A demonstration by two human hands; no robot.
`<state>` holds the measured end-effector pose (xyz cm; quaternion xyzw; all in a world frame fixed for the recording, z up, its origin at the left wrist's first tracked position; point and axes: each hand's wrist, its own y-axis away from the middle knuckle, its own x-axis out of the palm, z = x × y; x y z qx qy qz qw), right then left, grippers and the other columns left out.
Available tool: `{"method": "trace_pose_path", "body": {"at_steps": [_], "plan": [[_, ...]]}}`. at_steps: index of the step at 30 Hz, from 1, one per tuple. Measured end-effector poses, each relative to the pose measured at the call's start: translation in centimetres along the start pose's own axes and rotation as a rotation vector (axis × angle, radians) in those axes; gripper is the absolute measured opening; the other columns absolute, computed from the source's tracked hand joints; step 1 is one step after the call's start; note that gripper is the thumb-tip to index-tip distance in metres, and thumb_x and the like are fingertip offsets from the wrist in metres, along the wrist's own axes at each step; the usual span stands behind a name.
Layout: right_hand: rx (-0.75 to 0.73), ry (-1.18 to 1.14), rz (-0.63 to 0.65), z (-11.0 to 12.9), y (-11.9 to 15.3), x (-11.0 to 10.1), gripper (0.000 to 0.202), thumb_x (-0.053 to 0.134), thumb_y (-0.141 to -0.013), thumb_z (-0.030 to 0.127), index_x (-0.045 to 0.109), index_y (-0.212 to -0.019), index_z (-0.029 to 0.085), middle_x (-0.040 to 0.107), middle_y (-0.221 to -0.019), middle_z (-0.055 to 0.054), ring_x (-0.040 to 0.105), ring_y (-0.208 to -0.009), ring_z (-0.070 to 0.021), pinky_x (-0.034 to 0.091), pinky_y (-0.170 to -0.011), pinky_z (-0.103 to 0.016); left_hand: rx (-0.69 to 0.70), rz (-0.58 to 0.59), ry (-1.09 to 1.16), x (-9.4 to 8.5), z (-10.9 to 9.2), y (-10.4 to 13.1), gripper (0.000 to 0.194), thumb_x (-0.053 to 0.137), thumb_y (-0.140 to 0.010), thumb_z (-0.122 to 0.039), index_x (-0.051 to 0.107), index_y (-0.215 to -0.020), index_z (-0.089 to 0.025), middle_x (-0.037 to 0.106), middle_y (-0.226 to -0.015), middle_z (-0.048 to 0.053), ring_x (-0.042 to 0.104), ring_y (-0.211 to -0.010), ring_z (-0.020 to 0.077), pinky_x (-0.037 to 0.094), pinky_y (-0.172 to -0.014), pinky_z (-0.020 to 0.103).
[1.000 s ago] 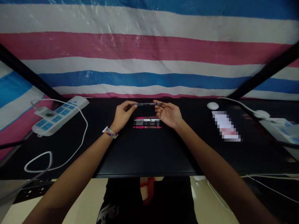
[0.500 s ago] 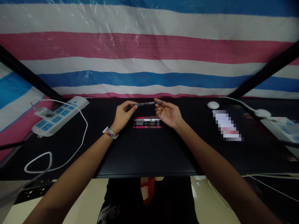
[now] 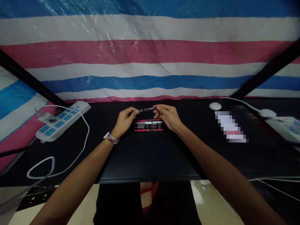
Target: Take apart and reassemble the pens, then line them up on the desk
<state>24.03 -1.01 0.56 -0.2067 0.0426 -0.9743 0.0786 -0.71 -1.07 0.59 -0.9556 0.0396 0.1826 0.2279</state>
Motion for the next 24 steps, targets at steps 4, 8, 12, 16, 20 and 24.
{"method": "trace_pose_path", "body": {"at_steps": [4,8,12,16,20,24], "plan": [[-0.007,0.042,0.007,0.04,0.18,0.28,0.029,0.095,-0.083,0.042,0.087,-0.101,0.021,0.077,-0.087,-0.005,0.067,-0.074,-0.0174,0.068,-0.084,-0.045,0.004,0.008,0.016,0.02,-0.13,-0.07,0.056,0.056,-0.109,-0.057,0.067,-0.068,-0.022,0.062,-0.065,0.001,0.058,-0.064,0.0162,0.045,-0.066,0.033],[-0.026,0.027,-0.006,-0.04,0.19,0.28,0.033,0.097,-0.08,0.046,0.087,-0.099,0.021,0.076,-0.085,-0.005,0.066,-0.072,-0.0166,0.068,-0.082,-0.043,0.002,-0.001,0.089,0.24,-0.19,-0.1,0.03,0.071,-0.102,-0.048,0.078,-0.089,-0.022,0.073,-0.079,0.002,0.067,-0.074,0.0173,0.053,-0.073,0.032],[-0.007,0.023,-0.025,-0.21,0.04,0.1,0.032,0.098,-0.079,0.046,0.087,-0.098,0.022,0.076,-0.084,-0.004,0.064,-0.07,-0.0161,0.068,-0.08,-0.042,0.012,-0.009,0.147,0.42,-0.14,-0.04,0.023,0.085,-0.089,-0.033,0.078,-0.108,-0.023,0.08,-0.099,0.004,0.074,-0.089,0.0193,0.059,-0.084,0.034],[0.018,0.014,-0.018,-0.42,-0.09,-0.12,0.031,0.097,-0.08,0.045,0.087,-0.098,0.022,0.075,-0.083,-0.004,0.063,-0.07,-0.0159,0.067,-0.079,-0.041,0.004,-0.01,0.145,0.55,0.02,0.09,0.015,0.083,-0.091,-0.031,0.078,-0.102,-0.022,0.081,-0.095,0.005,0.076,-0.089,0.0204,0.061,-0.084,0.036],[0.032,0.006,-0.021,-0.35,-0.1,-0.36,0.026,0.095,-0.082,0.04,0.086,-0.097,0.021,0.074,-0.081,-0.004,0.062,-0.07,-0.0158,0.065,-0.079,-0.04,-0.013,-0.011,0.156,0.71,0.05,0.24,0.015,0.084,-0.09,-0.032,0.079,-0.099,-0.021,0.082,-0.092,0.005,0.076,-0.083,0.0198,0.06,-0.078,0.035],[0.13,-0.054,-0.001,0.23,0.07,-0.29,0.025,0.089,-0.085,0.038,0.085,-0.104,0.022,0.073,-0.083,-0.004,0.062,-0.072,-0.0169,0.064,-0.08,-0.038,-0.007,-0.007,0.157,0.77,-0.21,0.32,0.016,0.083,-0.091,-0.034,0.078,-0.099,-0.02,0.082,-0.091,0.006,0.078,-0.084,0.0211,0.061,-0.08,0.036]]}}
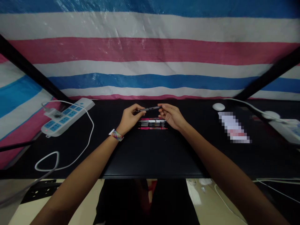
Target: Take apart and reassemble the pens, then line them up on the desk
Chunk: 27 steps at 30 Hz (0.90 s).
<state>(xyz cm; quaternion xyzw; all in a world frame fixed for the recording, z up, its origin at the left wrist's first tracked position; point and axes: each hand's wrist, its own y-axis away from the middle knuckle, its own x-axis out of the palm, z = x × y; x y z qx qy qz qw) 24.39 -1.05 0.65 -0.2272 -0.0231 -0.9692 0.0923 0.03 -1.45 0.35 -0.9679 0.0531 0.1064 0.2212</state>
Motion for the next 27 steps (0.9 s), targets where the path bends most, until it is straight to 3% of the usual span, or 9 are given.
{"method": "trace_pose_path", "body": {"at_steps": [4,10,13,15,19,22,27], "plan": [[0.107,-0.095,0.059,0.5,0.3,0.3,0.037,0.072,-0.093,0.046,0.081,-0.119,0.022,0.075,-0.09,-0.007,0.066,-0.08,-0.0217,0.064,-0.081,-0.039,0.004,-0.008,0.0,0.1,-0.1,0.0,0.019,0.084,-0.091,-0.036,0.077,-0.098,-0.02,0.084,-0.097,0.007,0.08,-0.089,0.0226,0.063,-0.084,0.037],[0.079,-0.093,0.024,0.5,0.5,0.4,0.024,0.07,-0.092,0.038,0.08,-0.109,0.025,0.074,-0.087,-0.006,0.064,-0.077,-0.0213,0.063,-0.081,-0.039,-0.001,-0.018,0.011,0.2,0.0,0.0,0.019,0.085,-0.089,-0.035,0.08,-0.099,-0.02,0.085,-0.104,0.008,0.079,-0.093,0.0229,0.063,-0.088,0.038],[0.09,-0.133,0.038,0.7,0.7,0.6,0.036,0.068,-0.095,0.05,0.082,-0.114,0.023,0.077,-0.091,-0.008,0.066,-0.079,-0.022,0.063,-0.078,-0.038,0.003,-0.008,-0.013,0.1,-0.2,0.1,0.019,0.084,-0.091,-0.036,0.08,-0.1,-0.02,0.085,-0.101,0.007,0.078,-0.09,0.0221,0.061,-0.086,0.037],[0.081,-0.131,0.064,0.8,0.8,0.7,0.042,0.074,-0.092,0.055,0.083,-0.116,0.022,0.079,-0.094,-0.008,0.066,-0.079,-0.0209,0.064,-0.077,-0.037,0.007,-0.008,-0.034,0.0,-0.4,0.2,0.019,0.084,-0.093,-0.037,0.081,-0.101,-0.02,0.084,-0.098,0.007,0.078,-0.088,0.0219,0.061,-0.084,0.036],[0.0,-0.041,0.055,0.4,0.8,0.8,0.038,0.093,-0.08,0.045,0.084,-0.11,0.022,0.076,-0.087,-0.003,0.064,-0.072,-0.0165,0.064,-0.076,-0.036,0.037,-0.019,-0.089,0.0,-0.4,0.2,0.019,0.085,-0.092,-0.038,0.08,-0.099,-0.021,0.084,-0.103,0.008,0.078,-0.094,0.0241,0.061,-0.088,0.039],[-0.052,0.0,0.031,-0.2,0.7,0.8,0.034,0.094,-0.081,0.046,0.085,-0.104,0.022,0.074,-0.082,-0.002,0.063,-0.068,-0.015,0.064,-0.072,-0.036,0.054,-0.014,-0.111,-0.1,-0.3,0.1,0.018,0.084,-0.093,-0.038,0.08,-0.099,-0.021,0.083,-0.102,0.008,0.078,-0.096,0.0245,0.06,-0.087,0.038],[-0.076,-0.022,0.067,-0.1,0.9,0.8,0.032,0.096,-0.08,0.044,0.087,-0.102,0.021,0.075,-0.08,-0.002,0.062,-0.064,-0.0129,0.061,-0.067,-0.032,0.061,0.026,-0.132,-0.3,-0.7,0.1,0.021,0.076,-0.1,-0.041,0.081,-0.093,-0.022,0.078,-0.086,0.004,0.072,-0.081,0.0209,0.054,-0.076,0.034]]}}
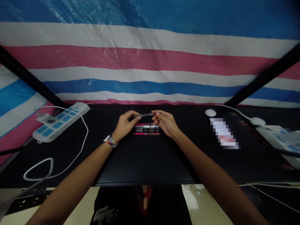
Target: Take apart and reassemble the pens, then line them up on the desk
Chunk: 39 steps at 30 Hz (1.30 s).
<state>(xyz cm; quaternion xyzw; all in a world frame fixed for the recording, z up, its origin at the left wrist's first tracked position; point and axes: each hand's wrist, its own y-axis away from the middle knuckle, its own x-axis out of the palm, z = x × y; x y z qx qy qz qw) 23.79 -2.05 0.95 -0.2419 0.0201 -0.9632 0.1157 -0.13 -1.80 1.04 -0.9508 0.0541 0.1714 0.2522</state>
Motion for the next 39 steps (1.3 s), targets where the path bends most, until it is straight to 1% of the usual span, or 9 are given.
{"method": "trace_pose_path", "body": {"at_steps": [3,5,8,11,17,20,28,34,39], "plan": [[-0.001,-0.001,0.023,0.3,0.0,-0.1,0.034,0.098,-0.079,0.044,0.088,-0.102,0.021,0.075,-0.079,-0.002,0.062,-0.064,-0.0127,0.061,-0.066,-0.031,-0.025,0.033,-0.017,0.0,-0.4,0.1,0.04,0.065,-0.107,-0.045,0.077,-0.078,-0.021,0.069,-0.07,0.002,0.066,-0.068,0.018,0.05,-0.07,0.032],[-0.004,-0.005,0.016,0.3,0.0,-0.2,0.036,0.099,-0.077,0.046,0.088,-0.101,0.021,0.074,-0.078,-0.002,0.061,-0.063,-0.0125,0.061,-0.065,-0.031,-0.033,0.034,0.011,0.2,-0.4,0.1,0.033,0.07,-0.104,-0.044,0.077,-0.082,-0.021,0.07,-0.071,0.001,0.065,-0.068,0.0176,0.05,-0.068,0.031],[0.002,0.005,-0.026,0.0,-0.1,-0.4,0.037,0.098,-0.078,0.048,0.087,-0.1,0.021,0.074,-0.079,-0.002,0.06,-0.063,-0.0129,0.062,-0.066,-0.033,0.033,-0.008,0.039,0.5,-0.2,0.1,0.014,0.083,-0.094,-0.035,0.078,-0.094,-0.021,0.076,-0.09,0.004,0.071,-0.081,0.0198,0.053,-0.074,0.032],[0.02,0.029,-0.055,-0.4,-0.1,-0.4,0.032,0.094,-0.083,0.046,0.086,-0.1,0.021,0.075,-0.082,-0.003,0.061,-0.065,-0.0139,0.063,-0.07,-0.035,0.125,-0.051,-0.011,0.7,0.0,0.1,0.01,0.082,-0.092,-0.028,0.075,-0.092,-0.021,0.074,-0.096,0.005,0.071,-0.089,0.0214,0.055,-0.079,0.035],[0.021,0.037,-0.021,-0.4,0.1,-0.2,0.028,0.093,-0.086,0.043,0.086,-0.104,0.023,0.076,-0.085,-0.003,0.063,-0.068,-0.0147,0.064,-0.073,-0.037,0.043,0.019,-0.024,0.2,-0.1,0.2,0.014,0.075,-0.099,-0.033,0.079,-0.107,-0.022,0.079,-0.099,0.005,0.073,-0.091,0.0216,0.056,-0.086,0.037],[0.022,0.041,-0.011,-0.4,0.1,-0.3,0.029,0.093,-0.084,0.044,0.087,-0.103,0.023,0.076,-0.084,-0.003,0.063,-0.067,-0.0146,0.064,-0.072,-0.037,0.029,0.045,-0.036,0.0,-0.1,0.2,0.022,0.068,-0.105,-0.037,0.082,-0.096,-0.022,0.075,-0.086,0.004,0.07,-0.082,0.0199,0.053,-0.078,0.035],[-0.005,0.076,-0.018,-0.4,0.2,-0.3,0.034,0.097,-0.079,0.048,0.088,-0.1,0.023,0.077,-0.083,-0.003,0.064,-0.067,-0.0146,0.065,-0.074,-0.037,0.105,-0.002,-0.044,0.1,-0.2,0.0,0.006,0.081,-0.095,-0.029,0.082,-0.096,-0.023,0.076,-0.094,0.005,0.069,-0.087,0.0208,0.055,-0.078,0.035],[-0.091,0.359,-0.039,0.4,0.2,-1.4,0.04,0.094,-0.08,0.045,0.088,-0.114,0.026,0.082,-0.092,-0.004,0.072,-0.075,-0.0194,0.065,-0.082,-0.044,0.087,-0.011,-0.037,-0.1,0.3,-0.1,0.005,0.082,-0.093,-0.026,0.079,-0.094,-0.022,0.076,-0.097,0.005,0.071,-0.09,0.0212,0.057,-0.083,0.037],[-0.315,0.781,-0.077,0.4,-0.3,-2.9,0.017,0.085,-0.085,0.031,0.09,-0.1,0.026,0.085,-0.107,-0.007,0.078,-0.092,-0.0254,0.063,-0.092,-0.046,0.067,0.034,-0.113,-0.1,1.4,-0.2,0.005,0.079,-0.094,-0.023,0.08,-0.098,-0.023,0.078,-0.102,0.006,0.073,-0.095,0.0223,0.058,-0.086,0.038]]}}
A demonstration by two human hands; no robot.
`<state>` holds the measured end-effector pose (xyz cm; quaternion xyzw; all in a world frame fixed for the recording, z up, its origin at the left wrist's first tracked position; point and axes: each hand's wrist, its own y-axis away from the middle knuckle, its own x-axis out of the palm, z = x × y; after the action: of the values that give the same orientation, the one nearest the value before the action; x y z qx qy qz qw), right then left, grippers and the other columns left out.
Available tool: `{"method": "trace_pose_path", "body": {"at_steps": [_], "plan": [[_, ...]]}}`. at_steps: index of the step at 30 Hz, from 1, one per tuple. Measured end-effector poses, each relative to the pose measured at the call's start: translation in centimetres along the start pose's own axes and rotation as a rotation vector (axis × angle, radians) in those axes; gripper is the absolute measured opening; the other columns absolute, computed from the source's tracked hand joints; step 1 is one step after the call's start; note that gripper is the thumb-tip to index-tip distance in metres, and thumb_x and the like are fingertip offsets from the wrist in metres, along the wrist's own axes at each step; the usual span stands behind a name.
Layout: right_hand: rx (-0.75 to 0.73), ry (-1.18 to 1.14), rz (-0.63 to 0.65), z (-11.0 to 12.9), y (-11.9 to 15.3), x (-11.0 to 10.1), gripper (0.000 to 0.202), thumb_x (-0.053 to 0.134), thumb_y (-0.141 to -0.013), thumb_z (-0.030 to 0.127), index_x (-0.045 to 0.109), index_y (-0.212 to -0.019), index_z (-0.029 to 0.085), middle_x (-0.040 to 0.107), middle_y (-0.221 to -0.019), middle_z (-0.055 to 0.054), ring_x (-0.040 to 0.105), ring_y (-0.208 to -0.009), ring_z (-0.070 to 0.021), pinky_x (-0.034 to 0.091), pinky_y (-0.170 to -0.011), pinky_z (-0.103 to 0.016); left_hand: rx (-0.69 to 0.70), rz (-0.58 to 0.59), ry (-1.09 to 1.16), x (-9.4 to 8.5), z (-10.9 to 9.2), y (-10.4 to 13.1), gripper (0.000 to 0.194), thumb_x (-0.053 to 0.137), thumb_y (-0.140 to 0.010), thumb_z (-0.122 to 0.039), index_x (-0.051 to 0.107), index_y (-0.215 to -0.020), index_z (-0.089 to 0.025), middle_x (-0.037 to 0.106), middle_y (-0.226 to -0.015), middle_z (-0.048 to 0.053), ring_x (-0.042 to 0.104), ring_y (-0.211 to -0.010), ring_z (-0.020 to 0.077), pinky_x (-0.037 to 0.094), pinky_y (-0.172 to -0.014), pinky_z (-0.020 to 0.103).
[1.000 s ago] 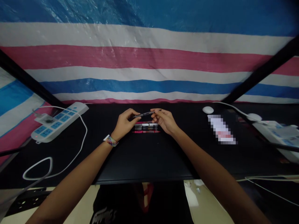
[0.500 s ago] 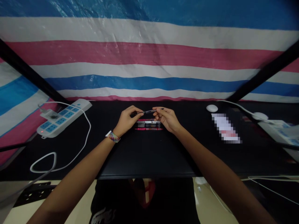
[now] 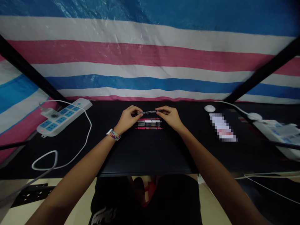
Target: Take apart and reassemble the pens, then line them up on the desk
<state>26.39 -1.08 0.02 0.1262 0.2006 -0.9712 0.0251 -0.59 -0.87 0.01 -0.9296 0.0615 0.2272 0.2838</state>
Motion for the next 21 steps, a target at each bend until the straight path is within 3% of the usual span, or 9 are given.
{"method": "trace_pose_path", "body": {"at_steps": [4,10,21], "plan": [[-0.068,0.271,0.022,-0.5,0.1,-0.2,0.016,0.079,-0.089,0.022,0.089,-0.101,0.027,0.085,-0.106,-0.006,0.077,-0.099,-0.0273,0.061,-0.096,-0.047,-0.017,0.068,-0.11,0.2,0.6,0.1,0.01,0.074,-0.098,-0.024,0.083,-0.102,-0.024,0.08,-0.103,0.008,0.073,-0.094,0.0234,0.058,-0.085,0.04],[-0.093,0.456,0.092,-0.9,0.3,-0.2,0.021,0.072,-0.092,0.015,0.088,-0.101,0.025,0.084,-0.102,-0.006,0.074,-0.1,-0.028,0.057,-0.097,-0.047,-0.005,0.134,-0.215,0.3,1.1,0.2,0.01,0.073,-0.095,-0.022,0.083,-0.098,-0.024,0.079,-0.099,0.007,0.071,-0.092,0.0239,0.056,-0.086,0.04],[-0.121,0.502,0.12,-1.2,0.3,-0.3,0.022,0.069,-0.091,0.013,0.086,-0.093,0.026,0.081,-0.095,-0.006,0.069,-0.093,-0.0276,0.053,-0.091,-0.045,-0.004,0.104,-0.193,0.7,1.5,0.2,0.02,0.068,-0.09,-0.014,0.084,-0.096,-0.026,0.077,-0.095,0.006,0.068,-0.092,0.0262,0.055,-0.091,0.044]]}}
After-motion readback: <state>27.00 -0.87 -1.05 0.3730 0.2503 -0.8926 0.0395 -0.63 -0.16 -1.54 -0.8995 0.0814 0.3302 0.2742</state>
